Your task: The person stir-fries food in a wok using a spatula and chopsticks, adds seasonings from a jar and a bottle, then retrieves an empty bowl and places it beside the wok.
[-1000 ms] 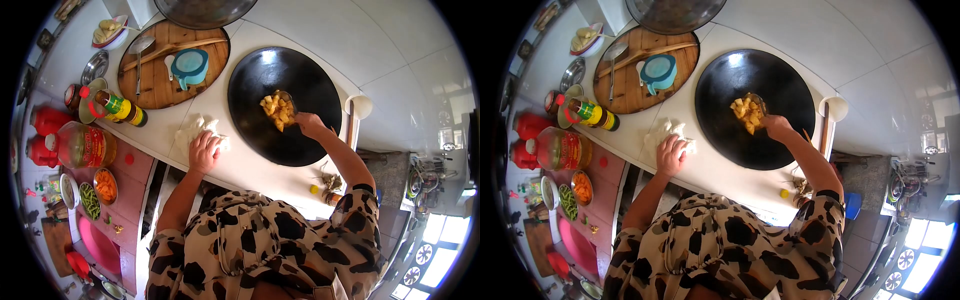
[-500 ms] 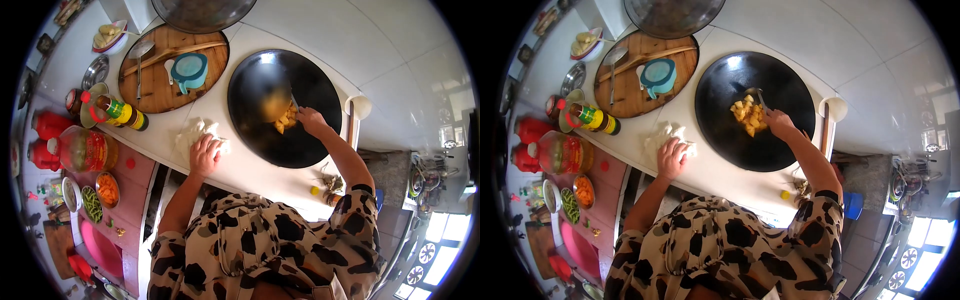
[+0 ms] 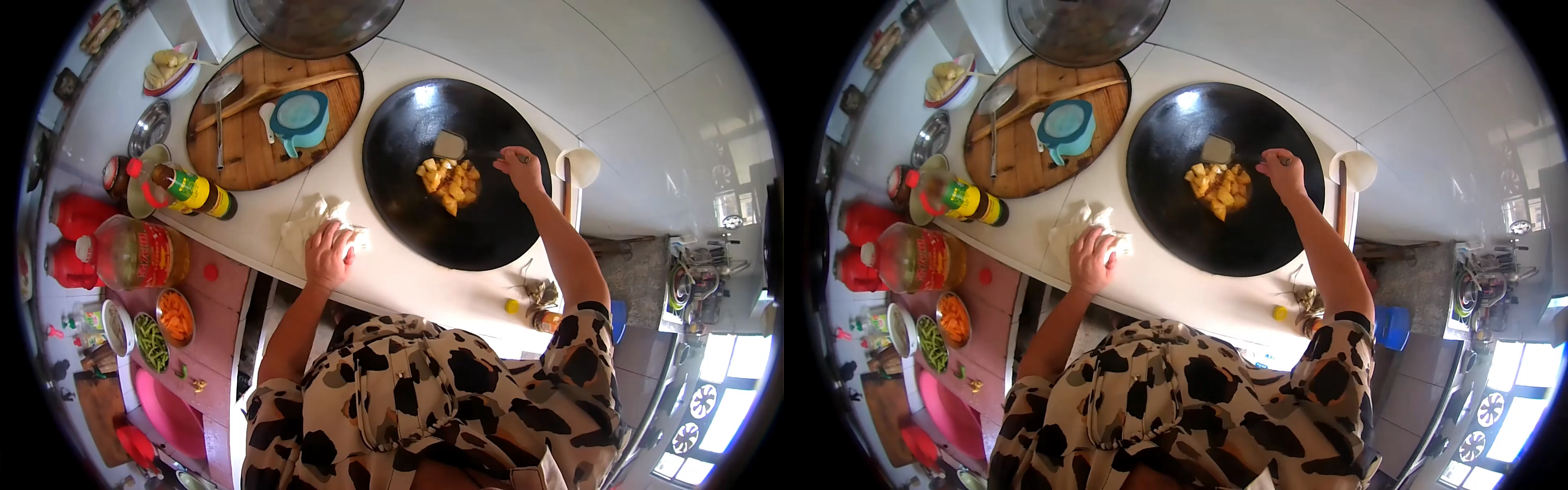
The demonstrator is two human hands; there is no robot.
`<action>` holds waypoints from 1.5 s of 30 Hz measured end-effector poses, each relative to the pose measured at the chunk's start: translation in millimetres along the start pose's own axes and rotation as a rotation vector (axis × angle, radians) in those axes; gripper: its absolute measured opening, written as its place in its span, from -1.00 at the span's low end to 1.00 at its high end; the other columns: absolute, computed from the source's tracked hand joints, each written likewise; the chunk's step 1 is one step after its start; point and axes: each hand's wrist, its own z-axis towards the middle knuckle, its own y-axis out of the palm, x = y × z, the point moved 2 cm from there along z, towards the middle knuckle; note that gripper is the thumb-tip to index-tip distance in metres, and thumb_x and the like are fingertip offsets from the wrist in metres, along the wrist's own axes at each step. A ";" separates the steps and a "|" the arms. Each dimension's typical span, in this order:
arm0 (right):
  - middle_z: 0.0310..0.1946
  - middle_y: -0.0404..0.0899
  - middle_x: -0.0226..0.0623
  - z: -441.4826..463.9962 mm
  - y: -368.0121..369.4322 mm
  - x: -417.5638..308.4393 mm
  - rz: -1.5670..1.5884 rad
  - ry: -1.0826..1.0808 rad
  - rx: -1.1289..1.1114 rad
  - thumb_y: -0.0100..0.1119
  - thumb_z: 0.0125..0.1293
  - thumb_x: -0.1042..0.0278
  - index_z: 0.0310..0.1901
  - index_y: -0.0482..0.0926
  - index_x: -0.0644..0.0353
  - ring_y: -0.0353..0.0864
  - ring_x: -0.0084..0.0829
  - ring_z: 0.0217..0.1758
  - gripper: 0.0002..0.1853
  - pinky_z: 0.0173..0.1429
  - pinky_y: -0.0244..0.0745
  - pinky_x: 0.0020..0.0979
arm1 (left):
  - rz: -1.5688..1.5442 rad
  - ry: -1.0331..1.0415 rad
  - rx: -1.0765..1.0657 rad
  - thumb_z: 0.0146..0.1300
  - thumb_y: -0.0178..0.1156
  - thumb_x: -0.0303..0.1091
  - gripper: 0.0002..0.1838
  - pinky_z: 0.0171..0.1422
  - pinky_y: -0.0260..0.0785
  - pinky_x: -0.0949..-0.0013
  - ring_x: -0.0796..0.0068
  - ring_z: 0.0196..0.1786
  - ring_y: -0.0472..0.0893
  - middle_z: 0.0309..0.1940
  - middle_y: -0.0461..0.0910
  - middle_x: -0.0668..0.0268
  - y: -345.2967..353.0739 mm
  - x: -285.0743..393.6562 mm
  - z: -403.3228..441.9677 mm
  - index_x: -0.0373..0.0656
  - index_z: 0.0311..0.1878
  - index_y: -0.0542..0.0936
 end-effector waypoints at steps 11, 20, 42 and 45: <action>-0.45 0.64 -0.23 4.5 7.8 22.8 -0.093 0.060 -0.074 0.15 0.29 0.34 -0.25 0.63 0.32 0.69 -0.44 -0.40 -0.80 -0.31 0.58 -0.51 | 0.000 0.005 0.009 0.01 0.25 -0.26 -0.64 0.17 0.28 0.11 0.18 0.22 0.43 0.10 0.50 0.22 -0.1 -1.5 -1.7 -0.03 -0.06 0.59; -0.50 0.63 -0.17 -14.7 -81.4 -8.9 -0.324 0.437 -0.157 0.12 0.23 0.35 -0.27 0.58 0.31 0.68 -0.34 -0.50 -0.81 -0.42 0.63 -0.39 | -0.010 0.003 0.004 0.02 0.25 -0.26 -0.64 0.16 0.28 0.11 0.17 0.22 0.43 0.11 0.49 0.21 2.0 -4.1 -2.8 -0.04 -0.05 0.59; -0.46 0.62 -0.28 -21.6 10.4 -1.9 0.100 0.115 0.080 0.12 0.26 0.39 -0.29 0.59 0.28 0.71 -0.44 -0.41 -0.86 -0.35 0.54 -0.53 | -0.009 0.017 -0.006 0.03 0.25 -0.24 -0.62 0.16 0.28 0.08 0.14 0.22 0.43 0.10 0.49 0.20 3.7 -5.0 -4.5 -0.03 -0.03 0.57; -0.45 0.62 -0.26 -14.3 20.6 22.6 0.164 0.113 0.108 0.12 0.27 0.40 -0.26 0.59 0.29 0.70 -0.45 -0.40 -0.86 -0.34 0.55 -0.53 | -0.010 0.018 -0.013 0.03 0.25 -0.24 -0.62 0.16 0.28 0.09 0.14 0.22 0.43 0.10 0.49 0.20 3.1 -4.2 -3.7 -0.03 -0.02 0.58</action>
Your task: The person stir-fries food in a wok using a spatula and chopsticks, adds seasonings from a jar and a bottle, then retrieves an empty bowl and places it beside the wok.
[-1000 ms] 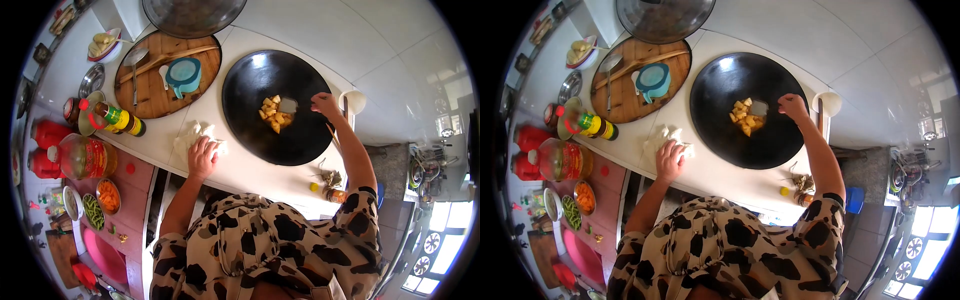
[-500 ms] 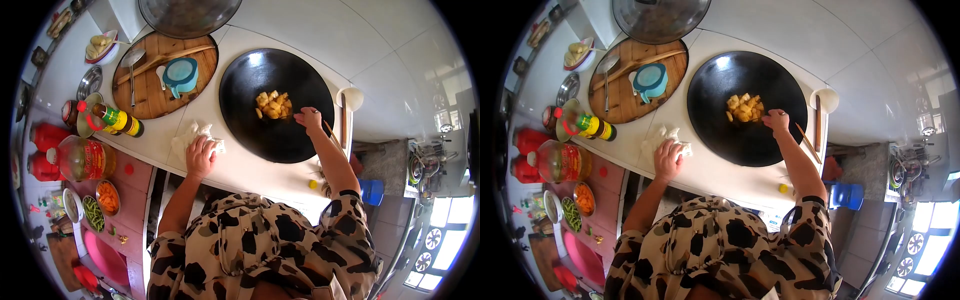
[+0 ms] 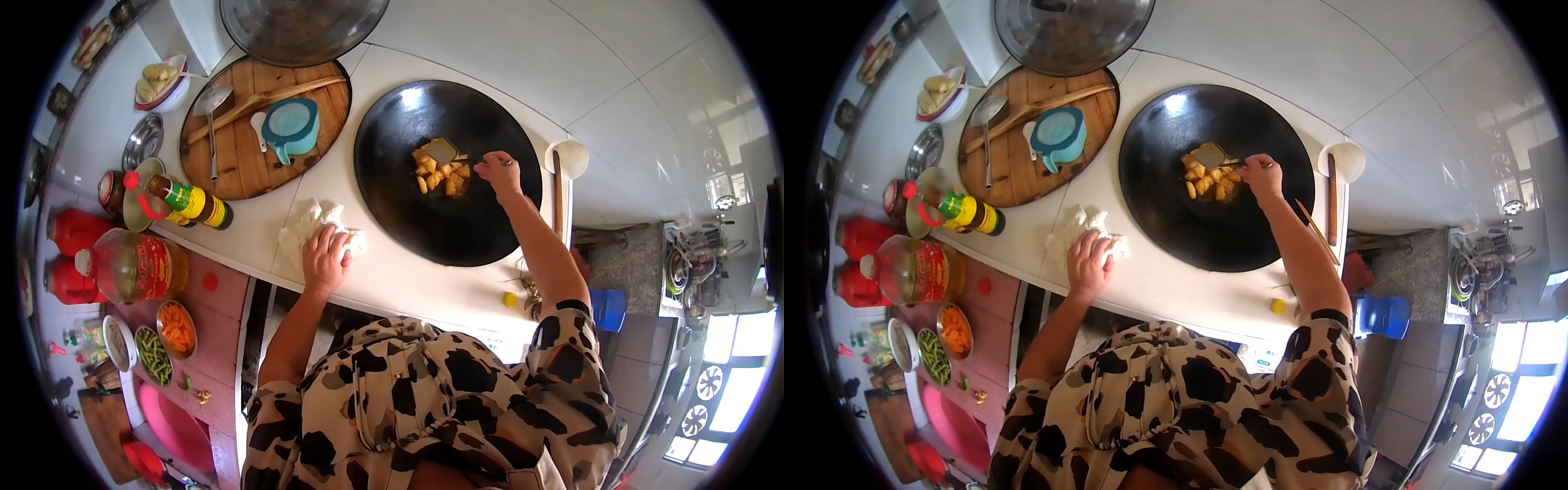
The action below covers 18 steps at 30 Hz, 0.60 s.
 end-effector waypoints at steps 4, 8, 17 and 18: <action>-0.41 0.64 -0.24 1.1 -2.1 20.9 -0.099 0.023 -0.028 0.10 0.30 0.38 -0.23 0.60 0.30 0.70 -0.43 -0.36 -0.83 -0.29 0.56 -0.52 | 0.000 -0.007 0.005 0.03 0.25 -0.25 -0.62 0.16 0.28 0.09 0.15 0.22 0.43 0.10 0.49 0.20 -1.6 1.2 0.4 -0.02 -0.02 0.58; -0.42 0.66 -0.22 -3.0 -21.1 7.0 -0.349 -0.162 -0.095 0.11 0.30 0.35 -0.25 0.62 0.29 0.71 -0.39 -0.34 -0.82 -0.24 0.56 -0.44 | 0.006 -0.005 0.007 0.03 0.25 -0.25 -0.63 0.17 0.28 0.09 0.15 0.22 0.42 0.11 0.49 0.21 -1.1 1.2 0.8 -0.03 -0.03 0.58; -0.50 0.63 -0.29 31.9 -83.7 -16.7 -0.867 -0.288 -0.083 0.11 0.28 0.33 -0.28 0.62 0.27 0.66 -0.47 -0.48 -0.82 -0.35 0.52 -0.45 | 0.003 -0.010 0.001 0.02 0.25 -0.27 -0.63 0.17 0.28 0.09 0.16 0.22 0.43 0.10 0.49 0.20 -2.5 1.2 1.1 -0.03 -0.04 0.59; -0.50 0.62 -0.30 32.7 -80.8 -13.5 -0.755 -0.196 -0.052 0.11 0.28 0.34 -0.28 0.62 0.26 0.66 -0.47 -0.48 -0.83 -0.39 0.51 -0.47 | -0.001 -0.012 0.002 0.02 0.25 -0.27 -0.63 0.17 0.28 0.09 0.16 0.22 0.43 0.10 0.49 0.20 -2.4 1.2 1.2 -0.03 -0.04 0.59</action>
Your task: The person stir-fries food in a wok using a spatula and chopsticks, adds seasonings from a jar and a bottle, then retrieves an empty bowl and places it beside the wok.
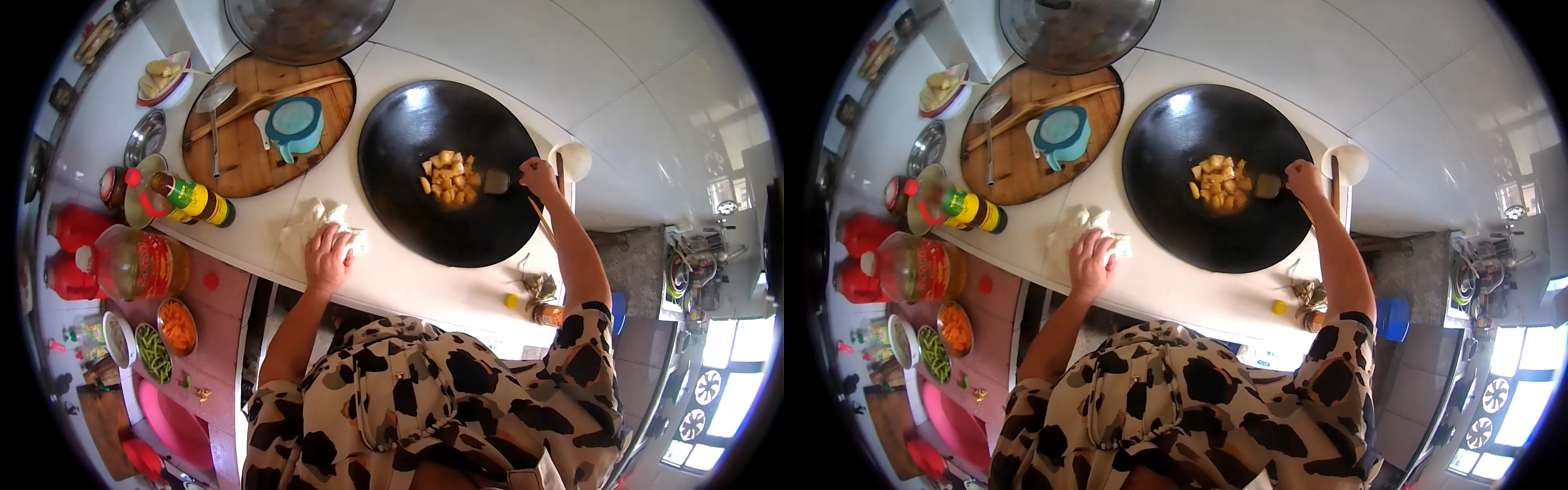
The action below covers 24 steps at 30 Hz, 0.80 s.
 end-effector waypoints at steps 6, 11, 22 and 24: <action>-0.48 0.64 -0.22 -19.7 56.6 -2.0 0.336 0.010 -0.057 0.13 0.25 0.36 -0.29 0.62 0.25 0.67 -0.36 -0.47 -0.85 -0.36 0.53 -0.40 | -0.003 0.008 0.014 0.01 0.25 -0.28 -0.62 0.17 0.28 0.09 0.16 0.22 0.43 0.09 0.49 0.20 -2.0 1.2 0.1 -0.03 -0.03 0.59; -0.44 0.64 -0.10 -35.7 44.0 -43.8 -0.374 -0.543 0.033 0.09 0.25 0.37 -0.24 0.61 0.17 0.67 -0.13 -0.32 -0.86 -0.20 0.56 -0.34 | 0.010 0.013 0.015 0.01 0.25 -0.28 -0.62 0.17 0.28 0.10 0.16 0.21 0.43 0.09 0.50 0.19 0.4 2.4 -0.1 -0.03 -0.03 0.59; -0.43 0.61 -0.28 -30.8 76.0 -6.6 0.728 0.150 0.123 0.19 0.29 0.37 -0.23 0.59 0.27 0.65 -0.53 -0.40 -0.86 -0.42 0.46 -0.54 | -0.016 0.031 0.030 -0.04 0.28 -0.36 -0.67 0.07 0.34 0.10 0.13 0.17 0.46 0.02 0.50 0.20 -4.1 4.8 4.7 -0.05 -0.12 0.59; -0.36 0.62 -0.26 -50.6 54.8 -26.9 0.593 0.117 0.096 0.17 0.33 0.38 -0.19 0.59 0.29 0.63 -0.55 -0.38 -0.84 -0.39 0.47 -0.56 | -0.092 -0.031 0.010 -0.12 0.32 -0.40 -0.61 0.12 0.31 0.11 0.12 0.15 0.47 0.01 0.51 0.21 -6.6 5.2 1.9 0.01 -0.11 0.58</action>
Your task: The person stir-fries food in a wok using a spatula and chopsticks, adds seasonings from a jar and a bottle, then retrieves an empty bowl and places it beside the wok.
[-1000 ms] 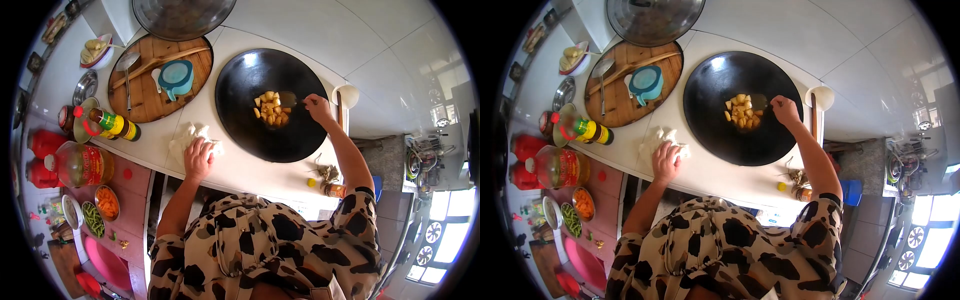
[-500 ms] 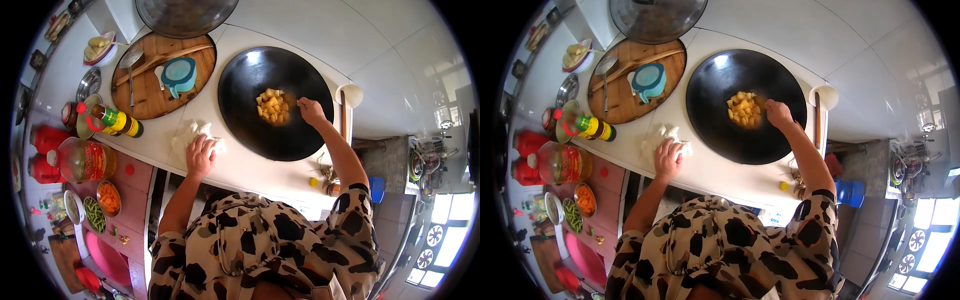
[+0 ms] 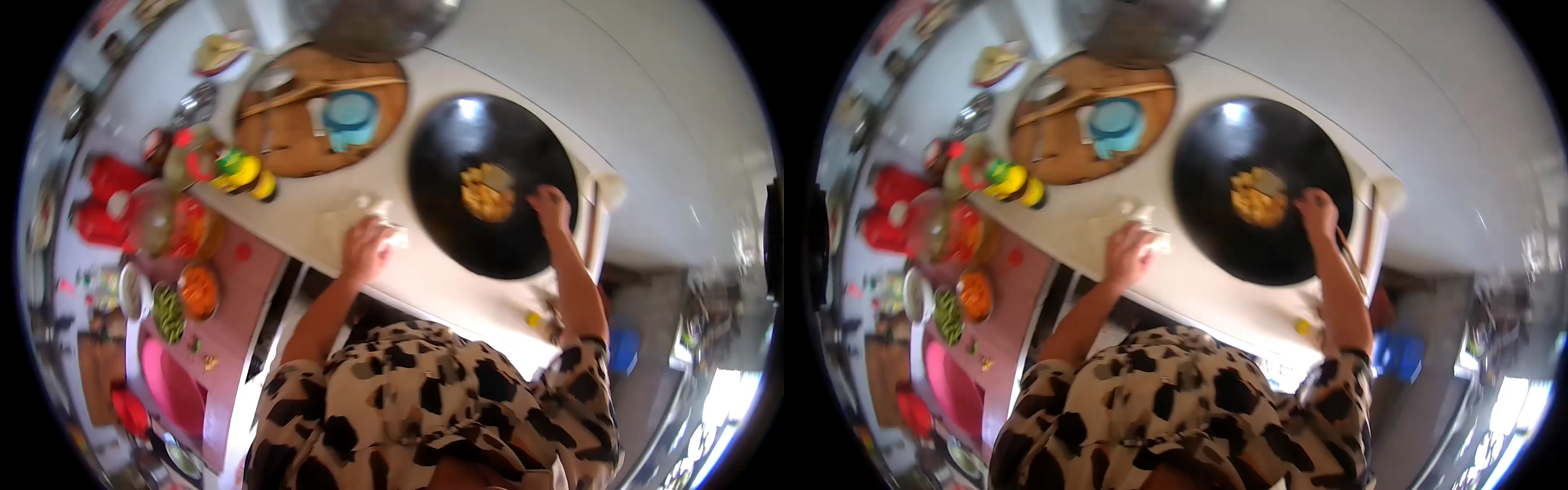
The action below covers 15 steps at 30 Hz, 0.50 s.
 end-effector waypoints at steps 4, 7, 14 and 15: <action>-0.36 0.54 -0.37 -5.2 -22.9 10.3 0.020 -0.231 -0.283 0.09 0.39 0.43 -0.19 0.56 0.27 0.58 -0.59 -0.28 -0.89 -0.16 0.56 -0.55 | 0.016 0.037 0.020 -0.14 0.35 -0.38 -0.59 0.07 0.35 0.11 0.13 0.15 0.47 0.04 0.49 0.21 0.1 -8.7 -5.5 0.02 -0.11 0.55; -0.37 0.53 -0.38 -40.1 -31.8 -22.8 -0.131 -0.244 -0.362 0.06 0.39 0.45 -0.24 0.54 0.31 0.59 -0.58 -0.31 -0.88 -0.15 0.57 -0.53 | -0.184 0.015 0.148 -0.04 0.37 -0.33 -0.47 0.21 0.32 0.09 0.10 0.19 0.45 0.10 0.47 0.13 -7.2 -16.4 -5.8 -0.07 0.07 0.49; -0.40 0.54 -0.34 -82.9 -49.5 -19.7 -0.095 -0.087 -0.254 0.05 0.39 0.40 -0.26 0.54 0.25 0.63 -0.54 -0.38 -0.87 -0.21 0.62 -0.50 | -0.166 -0.506 0.818 0.14 0.29 -0.41 -0.44 0.28 0.28 0.21 0.11 0.18 0.46 0.14 0.46 0.03 -98.4 -146.6 -44.8 -0.30 0.22 0.39; -0.39 0.59 -0.31 -84.8 -52.0 -9.9 -0.121 -0.090 -0.225 0.07 0.39 0.34 -0.21 0.54 0.22 0.66 -0.50 -0.40 -0.86 -0.25 0.60 -0.51 | -0.140 -0.528 0.921 0.16 0.29 -0.40 -0.45 0.25 0.30 0.21 0.12 0.16 0.48 0.13 0.47 0.02 -115.9 -175.4 -45.4 -0.30 0.22 0.39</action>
